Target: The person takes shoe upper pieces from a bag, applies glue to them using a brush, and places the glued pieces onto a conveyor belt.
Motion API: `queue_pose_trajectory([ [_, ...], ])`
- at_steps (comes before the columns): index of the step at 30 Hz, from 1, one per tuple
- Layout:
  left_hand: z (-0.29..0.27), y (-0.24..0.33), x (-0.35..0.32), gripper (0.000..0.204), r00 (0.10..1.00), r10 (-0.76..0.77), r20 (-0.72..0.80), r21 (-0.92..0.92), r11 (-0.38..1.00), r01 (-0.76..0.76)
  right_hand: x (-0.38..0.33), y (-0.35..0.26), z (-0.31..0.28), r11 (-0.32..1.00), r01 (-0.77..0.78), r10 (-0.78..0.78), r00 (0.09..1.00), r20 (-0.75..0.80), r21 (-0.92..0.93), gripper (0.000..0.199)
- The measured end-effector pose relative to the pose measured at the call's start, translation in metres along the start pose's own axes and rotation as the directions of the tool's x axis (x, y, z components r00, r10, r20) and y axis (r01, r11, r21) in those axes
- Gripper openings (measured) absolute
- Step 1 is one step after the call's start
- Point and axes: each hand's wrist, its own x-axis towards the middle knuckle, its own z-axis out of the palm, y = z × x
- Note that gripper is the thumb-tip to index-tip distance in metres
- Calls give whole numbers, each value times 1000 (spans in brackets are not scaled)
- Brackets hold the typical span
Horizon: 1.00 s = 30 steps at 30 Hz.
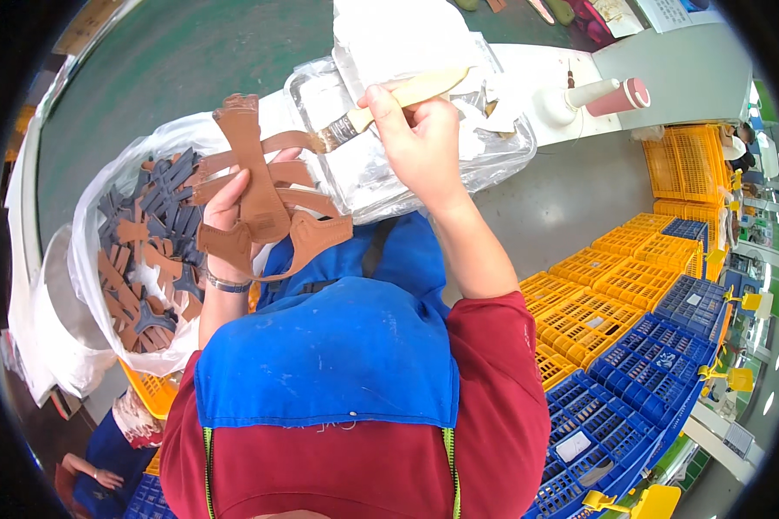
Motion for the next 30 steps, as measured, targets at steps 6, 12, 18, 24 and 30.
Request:
queue_pose_trajectory([
  [6, 4, 0, -2, 39, 996, 6, -92, 13, 1000, -5, 2, -24, -8, 981, 24, -2, 993, -116, 192, 19],
  [12, -8, 1, -3, 35, 999, -1, -45, 0, 1000, 1, -10, -17, 0, 997, 57, -59, 997, 43, 43, 15],
  [18, -10, 3, -1, 34, 995, 40, -88, -124, 991, -50, -11, -5, -2, 970, 213, -208, 977, 56, -114, 17],
  [24, -14, 6, 2, 35, 981, 111, -158, 4, 994, -112, -6, -21, -4, 962, 79, -57, 994, -90, 263, 20],
  [30, -9, 3, 12, 34, 991, 45, -129, -102, 993, -59, 1, 0, -5, 991, 11, -16, 999, 30, 135, 18],
])
